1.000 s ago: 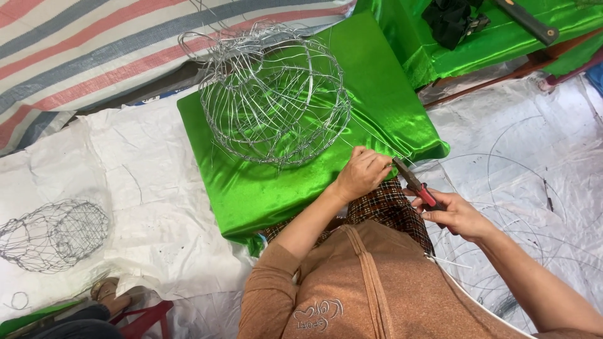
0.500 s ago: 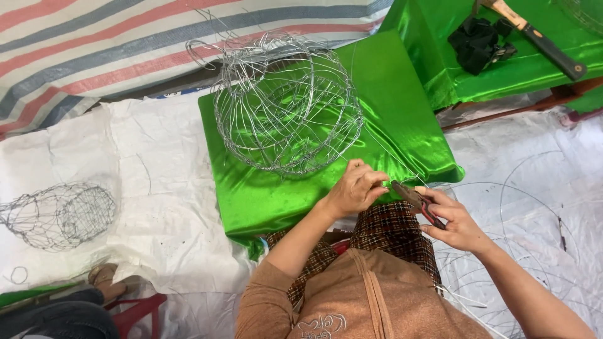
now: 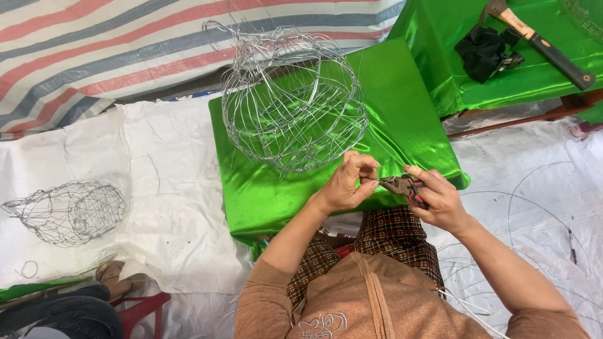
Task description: The person assembles a wire basket by hand, bending and twisting wire segments to form the frame. They use pliers to cut and secure wire ends, repeatedly adjusting the shape of the basket on a green-covered table.
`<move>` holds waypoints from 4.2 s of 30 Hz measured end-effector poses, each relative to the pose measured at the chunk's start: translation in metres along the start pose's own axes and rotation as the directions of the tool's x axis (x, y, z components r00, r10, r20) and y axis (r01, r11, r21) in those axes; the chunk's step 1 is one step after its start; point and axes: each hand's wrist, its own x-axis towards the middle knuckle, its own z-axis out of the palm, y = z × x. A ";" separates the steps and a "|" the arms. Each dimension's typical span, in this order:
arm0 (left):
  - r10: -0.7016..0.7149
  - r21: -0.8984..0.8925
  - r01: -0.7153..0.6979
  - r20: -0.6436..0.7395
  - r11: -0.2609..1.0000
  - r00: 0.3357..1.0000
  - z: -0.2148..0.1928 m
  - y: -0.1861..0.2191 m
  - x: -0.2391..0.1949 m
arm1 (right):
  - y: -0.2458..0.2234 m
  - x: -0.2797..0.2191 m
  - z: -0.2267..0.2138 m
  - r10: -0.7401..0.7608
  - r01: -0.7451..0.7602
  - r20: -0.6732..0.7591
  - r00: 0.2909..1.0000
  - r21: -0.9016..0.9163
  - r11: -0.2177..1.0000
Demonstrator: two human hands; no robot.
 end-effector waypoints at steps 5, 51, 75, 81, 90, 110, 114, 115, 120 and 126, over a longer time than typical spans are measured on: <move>-0.076 -0.248 0.070 -0.015 0.966 0.997 -0.004 0.016 0.016 | -0.001 0.011 0.005 -0.107 0.090 -0.120 0.987 -0.139 0.986; 0.178 0.020 -0.179 -0.257 0.984 0.950 -0.011 0.051 0.042 | -0.035 0.003 -0.009 0.152 -0.146 -0.019 0.988 0.194 0.970; 0.194 0.157 -0.153 -0.299 0.976 0.934 0.003 0.052 0.037 | -0.043 0.004 -0.018 0.100 -0.098 -0.108 0.989 0.027 0.995; 0.193 0.166 -0.146 -0.320 0.975 0.928 0.006 0.052 0.035 | -0.033 0.002 -0.022 -0.038 0.000 -0.190 0.981 -0.199 0.980; 0.151 0.168 -0.105 -0.290 0.980 0.945 0.002 0.053 0.032 | -0.021 0.007 -0.027 -0.146 0.077 -0.156 0.977 -0.382 0.921; 0.035 0.123 -0.023 -0.097 0.992 0.995 -0.006 0.058 0.024 | -0.036 0.035 -0.075 -0.276 0.271 0.081 0.958 -0.577 0.771; 0.018 0.112 -0.007 -0.098 0.994 0.995 -0.006 0.057 0.022 | -0.039 0.039 -0.071 -0.309 0.276 0.058 0.949 -0.629 0.727; 0.001 0.086 0.006 -0.092 0.996 0.996 -0.006 0.056 0.021 | -0.040 0.040 -0.069 -0.326 0.269 0.034 0.945 -0.650 0.710; -0.012 0.070 0.017 -0.074 0.997 0.997 -0.009 0.056 0.019 | -0.037 0.045 -0.070 -0.389 0.291 0.019 0.921 -0.697 0.655; -0.052 0.049 0.054 -0.048 0.997 0.998 -0.012 0.056 0.019 | -0.035 0.051 -0.079 -0.425 0.325 0.042 0.904 -0.714 0.621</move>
